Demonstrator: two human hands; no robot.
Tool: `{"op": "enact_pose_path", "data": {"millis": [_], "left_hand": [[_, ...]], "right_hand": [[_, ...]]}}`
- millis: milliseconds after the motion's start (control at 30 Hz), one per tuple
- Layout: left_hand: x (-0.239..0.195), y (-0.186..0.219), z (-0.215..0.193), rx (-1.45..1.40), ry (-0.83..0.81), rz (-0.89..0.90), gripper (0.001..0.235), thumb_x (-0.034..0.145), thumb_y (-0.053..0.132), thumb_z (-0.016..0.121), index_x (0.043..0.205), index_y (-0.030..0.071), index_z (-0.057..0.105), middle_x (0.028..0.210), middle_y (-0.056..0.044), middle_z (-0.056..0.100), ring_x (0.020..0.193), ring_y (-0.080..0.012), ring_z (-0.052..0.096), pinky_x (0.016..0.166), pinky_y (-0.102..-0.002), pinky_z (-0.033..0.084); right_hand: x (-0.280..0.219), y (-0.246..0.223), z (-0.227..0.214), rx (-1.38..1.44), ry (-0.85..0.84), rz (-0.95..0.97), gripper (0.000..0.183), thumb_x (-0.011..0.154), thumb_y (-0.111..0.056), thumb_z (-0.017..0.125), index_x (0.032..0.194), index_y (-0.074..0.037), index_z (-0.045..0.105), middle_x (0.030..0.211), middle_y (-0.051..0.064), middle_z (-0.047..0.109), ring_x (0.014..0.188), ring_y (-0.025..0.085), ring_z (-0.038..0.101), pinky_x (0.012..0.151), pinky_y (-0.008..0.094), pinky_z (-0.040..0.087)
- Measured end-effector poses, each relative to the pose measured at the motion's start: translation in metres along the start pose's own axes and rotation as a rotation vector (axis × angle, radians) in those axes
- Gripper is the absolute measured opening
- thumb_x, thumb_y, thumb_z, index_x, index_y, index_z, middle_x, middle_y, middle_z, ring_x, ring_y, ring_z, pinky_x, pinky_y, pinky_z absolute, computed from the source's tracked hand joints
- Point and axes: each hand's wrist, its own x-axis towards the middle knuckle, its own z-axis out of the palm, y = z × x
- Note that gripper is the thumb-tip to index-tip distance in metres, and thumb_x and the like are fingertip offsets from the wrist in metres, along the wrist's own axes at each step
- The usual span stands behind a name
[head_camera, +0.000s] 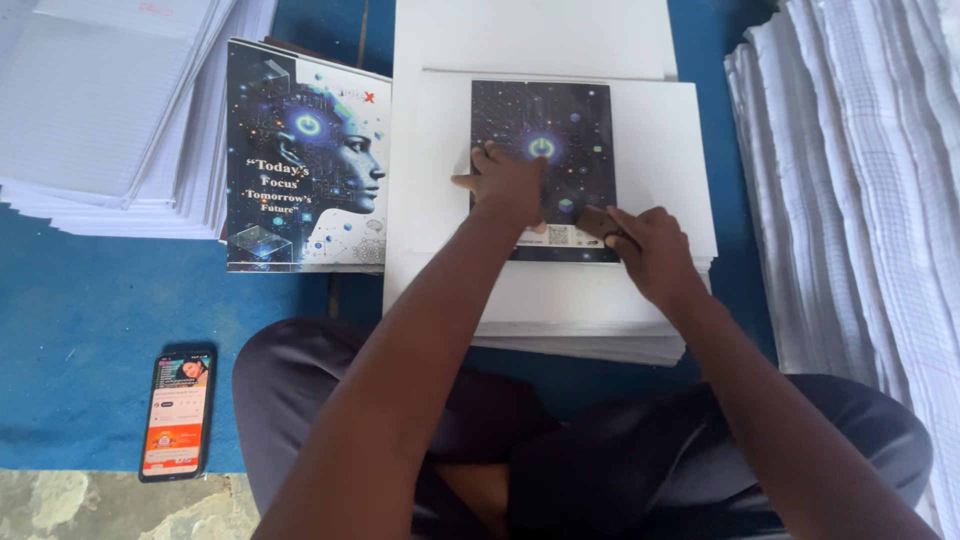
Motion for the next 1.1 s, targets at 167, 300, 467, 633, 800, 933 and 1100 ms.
{"op": "enact_pose_path", "data": {"millis": [167, 300, 467, 633, 800, 933, 1100], "left_hand": [[0.000, 0.000, 0.001, -0.006, -0.012, -0.006, 0.111, 0.068, 0.048, 0.095, 0.158, 0.045, 0.030, 0.168, -0.030, 0.007, 0.153, -0.0543, 0.007, 0.110, -0.080, 0.022], [0.000, 0.001, -0.001, 0.006, -0.031, -0.009, 0.112, 0.066, 0.049, 0.095, 0.157, 0.046, 0.030, 0.168, -0.028, 0.007, 0.154, -0.0526, 0.007, 0.113, -0.079, 0.020], [0.001, -0.002, 0.001, 0.020, -0.006, 0.017, 0.112, 0.064, 0.051, 0.096, 0.157, 0.045, 0.033, 0.168, -0.030, 0.011, 0.154, -0.0530, 0.011, 0.115, -0.074, 0.020], [0.004, -0.005, 0.005, 0.024, 0.029, 0.055, 0.110, 0.064, 0.051, 0.096, 0.156, 0.041, 0.036, 0.165, -0.033, 0.015, 0.152, -0.0551, 0.014, 0.116, -0.073, 0.021], [0.006, -0.007, 0.009, -0.001, 0.047, 0.074, 0.110, 0.062, 0.049, 0.097, 0.155, 0.041, 0.038, 0.164, -0.035, 0.015, 0.152, -0.0555, 0.012, 0.116, -0.073, 0.019], [0.007, -0.009, 0.011, -0.030, 0.063, 0.085, 0.110, 0.062, 0.048, 0.097, 0.155, 0.041, 0.039, 0.164, -0.035, 0.014, 0.152, -0.0561, 0.011, 0.115, -0.073, 0.019], [0.007, -0.012, 0.013, -0.047, 0.074, 0.099, 0.109, 0.062, 0.047, 0.097, 0.154, 0.040, 0.039, 0.164, -0.036, 0.014, 0.152, -0.0567, 0.011, 0.116, -0.073, 0.018]], "right_hand": [[-0.019, -0.006, -0.005, 0.117, 0.003, -0.028, 0.046, 0.094, -0.018, 0.073, 0.139, -0.014, 0.067, 0.099, 0.014, 0.057, 0.090, 0.028, 0.057, 0.083, 0.043, 0.049], [-0.025, -0.016, -0.010, 0.132, -0.014, -0.001, 0.046, 0.091, -0.017, 0.076, 0.136, -0.015, 0.068, 0.098, 0.014, 0.058, 0.088, 0.028, 0.059, 0.080, 0.043, 0.050], [-0.029, -0.037, -0.023, 0.247, -0.044, 0.014, 0.032, 0.085, -0.012, 0.076, 0.117, -0.010, 0.072, 0.102, 0.013, 0.062, 0.092, 0.027, 0.064, 0.081, 0.041, 0.053], [-0.025, -0.055, -0.034, 0.041, -0.164, -0.046, 0.019, 0.080, -0.016, 0.082, 0.090, -0.004, 0.072, 0.102, 0.012, 0.064, 0.096, 0.031, 0.063, 0.085, 0.042, 0.053], [-0.024, -0.058, -0.035, 0.103, -0.178, 0.056, 0.031, 0.080, -0.035, 0.083, 0.085, -0.005, 0.075, 0.098, 0.013, 0.066, 0.097, 0.029, 0.064, 0.086, 0.042, 0.052], [-0.014, -0.050, -0.028, 0.108, -0.043, 0.442, 0.036, 0.098, -0.041, 0.068, 0.103, -0.006, 0.075, 0.100, 0.014, 0.071, 0.091, 0.029, 0.072, 0.080, 0.041, 0.056], [-0.006, -0.035, -0.022, 0.295, -0.101, 0.596, 0.038, 0.100, -0.037, 0.062, 0.116, -0.004, 0.072, 0.090, 0.013, 0.075, 0.079, 0.025, 0.076, 0.071, 0.036, 0.057]]}}
